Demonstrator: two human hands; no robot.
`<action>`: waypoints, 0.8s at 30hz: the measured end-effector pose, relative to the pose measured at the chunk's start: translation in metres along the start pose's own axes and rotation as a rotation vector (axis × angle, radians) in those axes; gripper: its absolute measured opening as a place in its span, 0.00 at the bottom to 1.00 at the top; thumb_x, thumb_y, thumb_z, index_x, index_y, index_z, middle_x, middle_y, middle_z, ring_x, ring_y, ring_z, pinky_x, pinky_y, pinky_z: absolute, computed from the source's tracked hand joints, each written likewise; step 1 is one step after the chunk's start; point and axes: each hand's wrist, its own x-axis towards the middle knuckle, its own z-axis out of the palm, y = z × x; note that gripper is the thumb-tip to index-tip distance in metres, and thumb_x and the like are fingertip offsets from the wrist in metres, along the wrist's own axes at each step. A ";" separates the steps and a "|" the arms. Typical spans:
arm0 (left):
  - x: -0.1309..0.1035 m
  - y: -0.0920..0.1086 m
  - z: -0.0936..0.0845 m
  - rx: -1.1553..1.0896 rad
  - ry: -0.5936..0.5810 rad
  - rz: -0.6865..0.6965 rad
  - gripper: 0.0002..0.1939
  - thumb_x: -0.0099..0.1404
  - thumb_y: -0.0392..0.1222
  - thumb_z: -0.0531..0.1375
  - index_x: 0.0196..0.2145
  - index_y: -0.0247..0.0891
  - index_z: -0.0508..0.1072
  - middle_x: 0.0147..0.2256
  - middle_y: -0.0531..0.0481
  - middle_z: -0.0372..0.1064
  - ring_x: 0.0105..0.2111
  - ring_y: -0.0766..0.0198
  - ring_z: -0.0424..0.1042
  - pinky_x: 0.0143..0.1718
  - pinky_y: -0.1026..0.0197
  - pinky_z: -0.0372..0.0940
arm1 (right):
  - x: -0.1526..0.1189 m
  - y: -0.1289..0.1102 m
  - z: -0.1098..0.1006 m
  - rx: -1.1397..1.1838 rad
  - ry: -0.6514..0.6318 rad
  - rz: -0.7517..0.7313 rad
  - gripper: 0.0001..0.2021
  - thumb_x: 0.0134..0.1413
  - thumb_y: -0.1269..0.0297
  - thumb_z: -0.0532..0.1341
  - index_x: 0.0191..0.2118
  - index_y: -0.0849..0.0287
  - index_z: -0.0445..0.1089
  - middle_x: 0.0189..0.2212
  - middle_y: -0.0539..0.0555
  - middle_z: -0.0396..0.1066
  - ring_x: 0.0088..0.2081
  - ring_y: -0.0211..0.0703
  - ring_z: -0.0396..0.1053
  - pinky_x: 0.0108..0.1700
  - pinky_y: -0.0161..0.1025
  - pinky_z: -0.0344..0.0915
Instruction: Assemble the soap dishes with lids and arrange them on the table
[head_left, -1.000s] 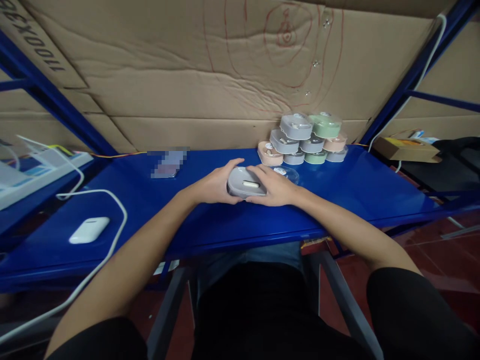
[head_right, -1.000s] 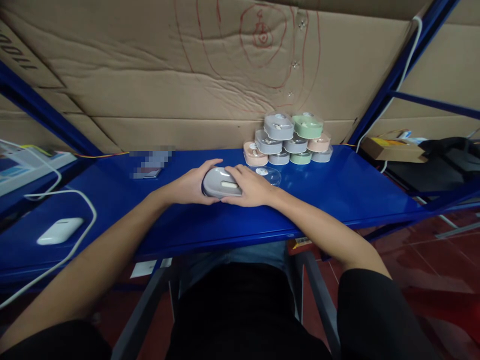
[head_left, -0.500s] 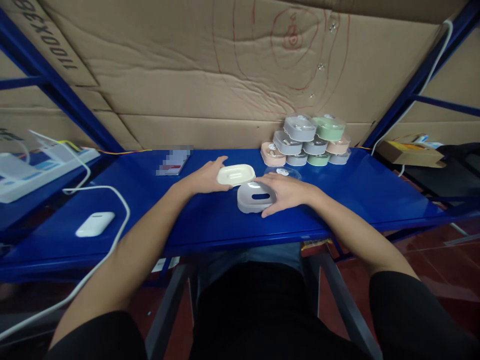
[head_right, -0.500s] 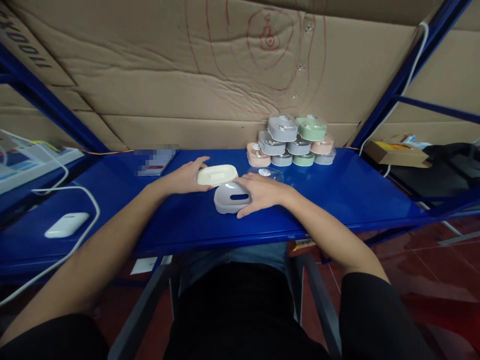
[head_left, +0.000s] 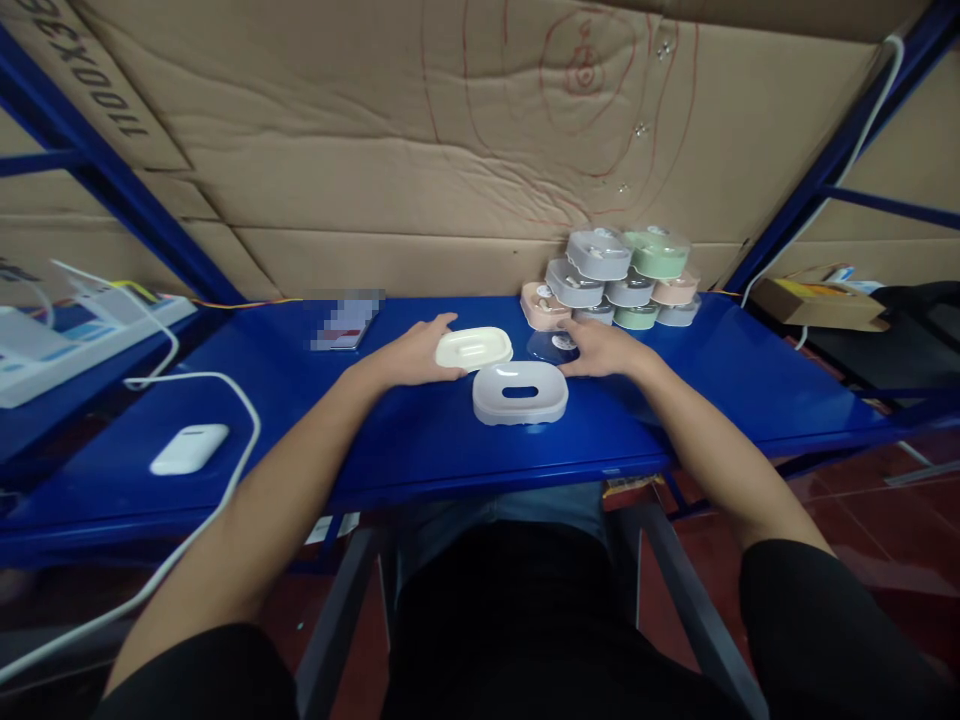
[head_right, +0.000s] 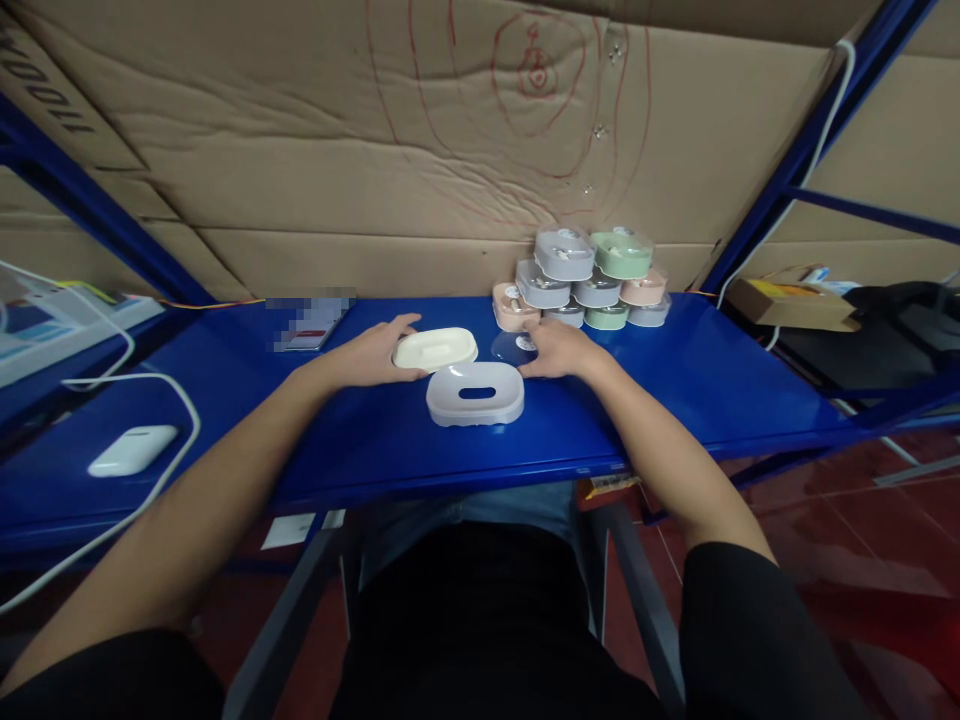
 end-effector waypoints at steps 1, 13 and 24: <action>0.000 0.000 0.000 -0.003 0.002 -0.001 0.67 0.61 0.68 0.70 0.85 0.28 0.52 0.72 0.25 0.74 0.75 0.25 0.69 0.75 0.34 0.64 | -0.002 -0.001 -0.002 0.012 0.023 0.001 0.42 0.60 0.45 0.79 0.72 0.62 0.73 0.66 0.73 0.79 0.64 0.76 0.79 0.63 0.62 0.78; -0.002 0.003 -0.003 -0.044 0.020 0.044 0.66 0.60 0.66 0.72 0.84 0.29 0.55 0.66 0.26 0.79 0.71 0.23 0.73 0.70 0.33 0.67 | -0.029 -0.062 0.009 0.221 0.210 -0.458 0.45 0.61 0.34 0.75 0.74 0.59 0.73 0.63 0.69 0.77 0.62 0.71 0.76 0.66 0.64 0.75; -0.003 0.006 -0.005 -0.026 -0.002 0.038 0.64 0.59 0.64 0.71 0.82 0.27 0.58 0.73 0.21 0.72 0.73 0.22 0.70 0.74 0.31 0.65 | -0.024 -0.069 0.021 0.222 0.089 -0.447 0.47 0.65 0.36 0.73 0.78 0.61 0.68 0.62 0.69 0.73 0.61 0.68 0.75 0.65 0.62 0.76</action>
